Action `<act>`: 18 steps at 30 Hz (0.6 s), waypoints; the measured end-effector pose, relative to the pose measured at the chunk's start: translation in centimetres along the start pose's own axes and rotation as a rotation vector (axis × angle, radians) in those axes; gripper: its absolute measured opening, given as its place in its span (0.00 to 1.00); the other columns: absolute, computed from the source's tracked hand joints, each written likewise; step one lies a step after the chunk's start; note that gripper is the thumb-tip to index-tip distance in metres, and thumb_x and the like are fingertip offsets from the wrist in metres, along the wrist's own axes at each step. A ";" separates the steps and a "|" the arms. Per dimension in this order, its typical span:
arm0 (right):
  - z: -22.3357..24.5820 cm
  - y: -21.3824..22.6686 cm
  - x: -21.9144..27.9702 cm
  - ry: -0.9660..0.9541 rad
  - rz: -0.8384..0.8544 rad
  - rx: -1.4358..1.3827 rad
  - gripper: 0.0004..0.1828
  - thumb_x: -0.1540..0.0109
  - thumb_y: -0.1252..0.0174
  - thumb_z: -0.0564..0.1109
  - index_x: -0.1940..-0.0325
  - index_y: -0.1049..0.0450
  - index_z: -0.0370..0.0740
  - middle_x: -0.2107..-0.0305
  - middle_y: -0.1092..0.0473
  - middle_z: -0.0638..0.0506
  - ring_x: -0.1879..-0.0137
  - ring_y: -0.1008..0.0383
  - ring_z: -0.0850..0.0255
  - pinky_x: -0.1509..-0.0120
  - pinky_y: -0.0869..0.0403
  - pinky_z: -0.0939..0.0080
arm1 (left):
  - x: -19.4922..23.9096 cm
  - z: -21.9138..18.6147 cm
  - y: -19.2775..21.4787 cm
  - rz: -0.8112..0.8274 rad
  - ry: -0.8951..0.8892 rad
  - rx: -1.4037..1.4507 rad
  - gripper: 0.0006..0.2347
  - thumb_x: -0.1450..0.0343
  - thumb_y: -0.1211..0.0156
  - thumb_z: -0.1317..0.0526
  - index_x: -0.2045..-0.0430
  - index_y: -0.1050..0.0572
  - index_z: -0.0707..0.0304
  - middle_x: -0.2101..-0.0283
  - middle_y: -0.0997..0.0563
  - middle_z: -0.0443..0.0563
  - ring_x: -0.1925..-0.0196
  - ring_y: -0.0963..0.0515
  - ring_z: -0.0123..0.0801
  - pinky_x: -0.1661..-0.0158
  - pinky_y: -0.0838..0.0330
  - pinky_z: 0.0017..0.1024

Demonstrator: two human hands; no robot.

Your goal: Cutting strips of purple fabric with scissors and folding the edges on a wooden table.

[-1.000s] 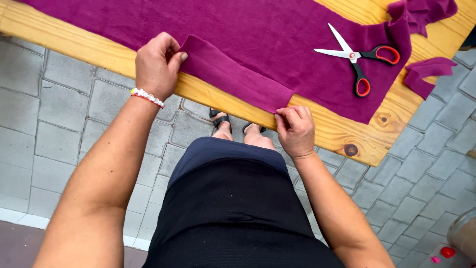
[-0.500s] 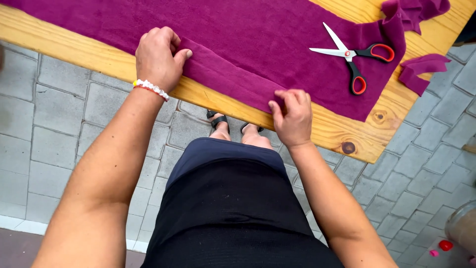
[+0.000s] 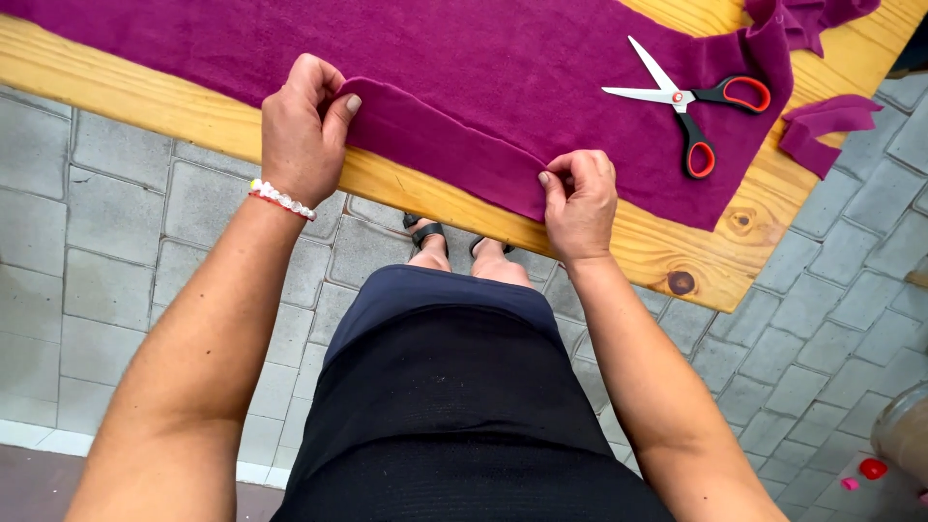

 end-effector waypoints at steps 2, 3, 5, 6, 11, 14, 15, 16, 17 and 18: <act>0.0 0.4 0.0 0.010 -0.006 0.003 0.11 0.34 0.26 0.35 0.55 0.20 0.47 0.57 0.25 0.51 0.49 0.27 0.50 0.42 0.26 0.48 | -0.2 0.2 -0.2 -0.001 0.007 0.019 0.10 0.16 0.30 0.73 0.56 0.27 0.58 0.67 0.25 0.43 0.67 0.31 0.31 0.59 0.31 0.37; -0.2 0.4 0.0 0.004 -0.006 0.004 0.11 0.33 0.26 0.35 0.55 0.20 0.47 0.57 0.25 0.52 0.49 0.26 0.51 0.42 0.25 0.49 | -0.3 0.4 -0.3 0.000 0.017 0.024 0.10 0.16 0.30 0.73 0.57 0.27 0.58 0.67 0.24 0.42 0.67 0.30 0.31 0.60 0.31 0.36; -0.4 0.4 0.1 0.000 -0.006 0.004 0.10 0.33 0.26 0.35 0.54 0.19 0.47 0.57 0.25 0.52 0.49 0.26 0.51 0.42 0.25 0.49 | -0.4 1.0 -0.6 0.001 0.027 0.029 0.10 0.16 0.30 0.73 0.57 0.27 0.57 0.67 0.24 0.42 0.67 0.29 0.30 0.60 0.30 0.36; -0.4 0.4 0.0 0.005 -0.009 0.012 0.11 0.33 0.25 0.35 0.55 0.19 0.47 0.56 0.25 0.51 0.49 0.27 0.51 0.41 0.25 0.48 | -0.5 1.1 -0.7 -0.002 0.017 0.013 0.10 0.16 0.29 0.73 0.57 0.26 0.58 0.68 0.21 0.43 0.67 0.27 0.31 0.60 0.29 0.37; -0.6 0.1 0.0 0.003 -0.006 0.024 0.10 0.34 0.24 0.36 0.55 0.19 0.47 0.56 0.26 0.50 0.49 0.27 0.51 0.40 0.26 0.47 | -1.0 1.9 -0.9 0.022 0.041 -0.026 0.10 0.16 0.26 0.71 0.57 0.25 0.58 0.69 0.21 0.43 0.68 0.26 0.32 0.61 0.28 0.37; -0.4 0.1 0.0 0.000 0.003 0.031 0.10 0.33 0.24 0.36 0.54 0.19 0.47 0.55 0.26 0.51 0.48 0.27 0.51 0.40 0.25 0.48 | -1.2 2.1 -0.7 0.037 0.021 -0.024 0.10 0.16 0.25 0.72 0.58 0.24 0.59 0.69 0.20 0.43 0.68 0.27 0.31 0.62 0.29 0.37; -0.4 0.1 0.0 0.009 0.000 0.032 0.10 0.33 0.24 0.35 0.54 0.18 0.46 0.55 0.26 0.50 0.48 0.27 0.50 0.40 0.25 0.48 | -1.3 2.4 -0.8 0.052 0.018 -0.061 0.10 0.16 0.24 0.70 0.58 0.24 0.59 0.70 0.21 0.44 0.69 0.28 0.34 0.62 0.30 0.39; -0.3 0.1 -0.1 0.019 -0.002 0.034 0.10 0.33 0.24 0.35 0.53 0.18 0.45 0.54 0.26 0.50 0.48 0.27 0.50 0.41 0.25 0.48 | -1.4 2.6 -0.9 0.066 0.014 -0.097 0.10 0.16 0.24 0.69 0.58 0.24 0.58 0.72 0.22 0.44 0.71 0.28 0.36 0.63 0.31 0.41; -0.3 0.1 -0.1 0.019 -0.003 0.034 0.10 0.33 0.24 0.35 0.53 0.18 0.45 0.54 0.26 0.50 0.48 0.27 0.50 0.41 0.25 0.48 | -1.6 2.7 -0.9 0.066 0.013 -0.097 0.10 0.16 0.24 0.69 0.58 0.24 0.58 0.72 0.22 0.44 0.71 0.28 0.36 0.63 0.31 0.41; -0.4 0.0 -0.2 0.020 0.000 0.034 0.10 0.33 0.24 0.35 0.53 0.18 0.45 0.54 0.26 0.49 0.47 0.27 0.50 0.40 0.24 0.48 | -1.7 2.9 -1.0 0.080 0.017 -0.130 0.10 0.16 0.23 0.68 0.58 0.23 0.58 0.72 0.22 0.45 0.71 0.27 0.38 0.63 0.30 0.43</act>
Point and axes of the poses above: each hand's wrist, its own x-axis away from the middle knuckle, its own y-axis out of the back of the hand, z = x × y, the point moved 8 cm from there along -x, towards the middle knuckle
